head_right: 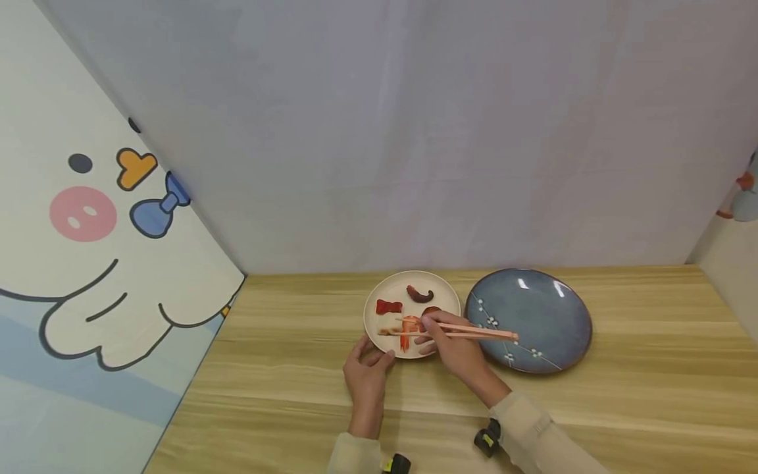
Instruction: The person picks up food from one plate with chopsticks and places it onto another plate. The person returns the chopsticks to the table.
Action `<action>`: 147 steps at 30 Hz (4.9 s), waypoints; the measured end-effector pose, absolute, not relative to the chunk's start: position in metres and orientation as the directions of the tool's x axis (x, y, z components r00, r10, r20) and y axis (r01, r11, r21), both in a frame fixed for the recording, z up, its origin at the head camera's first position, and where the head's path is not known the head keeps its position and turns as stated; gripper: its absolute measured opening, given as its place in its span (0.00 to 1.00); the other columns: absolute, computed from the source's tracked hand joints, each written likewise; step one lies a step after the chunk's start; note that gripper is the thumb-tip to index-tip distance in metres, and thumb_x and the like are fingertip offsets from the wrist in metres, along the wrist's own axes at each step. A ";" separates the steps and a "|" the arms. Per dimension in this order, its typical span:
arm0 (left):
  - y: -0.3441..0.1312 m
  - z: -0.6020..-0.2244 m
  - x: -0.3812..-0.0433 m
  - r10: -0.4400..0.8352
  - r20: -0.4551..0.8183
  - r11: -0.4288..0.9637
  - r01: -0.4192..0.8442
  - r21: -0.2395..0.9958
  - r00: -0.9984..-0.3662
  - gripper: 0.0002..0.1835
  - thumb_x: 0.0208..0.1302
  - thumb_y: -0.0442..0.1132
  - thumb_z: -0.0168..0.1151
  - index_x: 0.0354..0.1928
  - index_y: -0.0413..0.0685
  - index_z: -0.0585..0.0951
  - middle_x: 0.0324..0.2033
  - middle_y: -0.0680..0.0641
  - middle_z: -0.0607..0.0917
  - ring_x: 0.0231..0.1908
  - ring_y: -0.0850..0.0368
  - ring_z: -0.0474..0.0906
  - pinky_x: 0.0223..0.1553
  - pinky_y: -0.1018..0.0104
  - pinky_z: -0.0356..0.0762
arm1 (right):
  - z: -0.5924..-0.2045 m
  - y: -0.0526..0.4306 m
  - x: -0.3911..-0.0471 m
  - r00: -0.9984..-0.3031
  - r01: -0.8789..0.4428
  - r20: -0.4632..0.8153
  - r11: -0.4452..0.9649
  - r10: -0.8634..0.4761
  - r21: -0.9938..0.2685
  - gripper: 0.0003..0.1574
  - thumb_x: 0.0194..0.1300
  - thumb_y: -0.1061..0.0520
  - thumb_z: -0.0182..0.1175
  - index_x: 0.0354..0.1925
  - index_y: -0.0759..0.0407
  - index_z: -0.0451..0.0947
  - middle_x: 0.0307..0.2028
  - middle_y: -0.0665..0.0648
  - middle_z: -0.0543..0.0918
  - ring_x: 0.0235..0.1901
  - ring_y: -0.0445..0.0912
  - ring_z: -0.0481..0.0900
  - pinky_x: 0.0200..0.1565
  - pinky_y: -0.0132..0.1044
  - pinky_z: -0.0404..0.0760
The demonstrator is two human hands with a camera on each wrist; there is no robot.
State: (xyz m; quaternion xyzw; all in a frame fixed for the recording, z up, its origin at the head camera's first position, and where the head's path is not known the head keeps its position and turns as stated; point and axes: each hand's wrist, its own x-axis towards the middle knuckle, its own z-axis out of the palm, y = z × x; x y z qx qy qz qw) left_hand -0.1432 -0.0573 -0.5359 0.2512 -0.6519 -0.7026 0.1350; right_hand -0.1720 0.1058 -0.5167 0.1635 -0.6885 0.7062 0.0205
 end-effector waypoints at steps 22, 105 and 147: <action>-0.058 -0.540 -0.143 -0.520 -0.181 -0.108 -0.146 0.983 -0.835 0.33 0.58 0.18 0.72 0.67 0.27 0.77 0.53 0.33 0.81 0.42 0.50 0.85 0.34 0.74 0.83 | -0.519 0.104 -0.188 -0.975 -0.071 0.077 -0.034 -0.209 -0.997 0.19 0.83 0.63 0.52 0.57 0.81 0.77 0.48 0.81 0.83 0.34 0.46 0.92 0.39 0.40 0.92; -0.058 -0.537 -0.141 -0.510 -0.188 -0.150 -0.129 0.980 -0.839 0.34 0.57 0.18 0.71 0.68 0.28 0.76 0.53 0.34 0.81 0.38 0.55 0.83 0.34 0.73 0.84 | -0.504 0.087 -0.220 -0.965 0.000 -0.031 0.116 -0.261 -0.993 0.19 0.83 0.61 0.53 0.46 0.80 0.79 0.32 0.70 0.89 0.26 0.42 0.89 0.32 0.39 0.91; -0.061 -0.535 -0.139 -0.502 -0.171 -0.155 -0.106 0.982 -0.848 0.34 0.58 0.18 0.72 0.68 0.25 0.75 0.53 0.32 0.80 0.38 0.57 0.83 0.34 0.73 0.84 | -0.519 0.073 -0.204 -0.999 -0.055 0.055 0.019 0.002 -0.998 0.17 0.80 0.62 0.59 0.47 0.80 0.84 0.35 0.73 0.88 0.25 0.37 0.89 0.31 0.30 0.88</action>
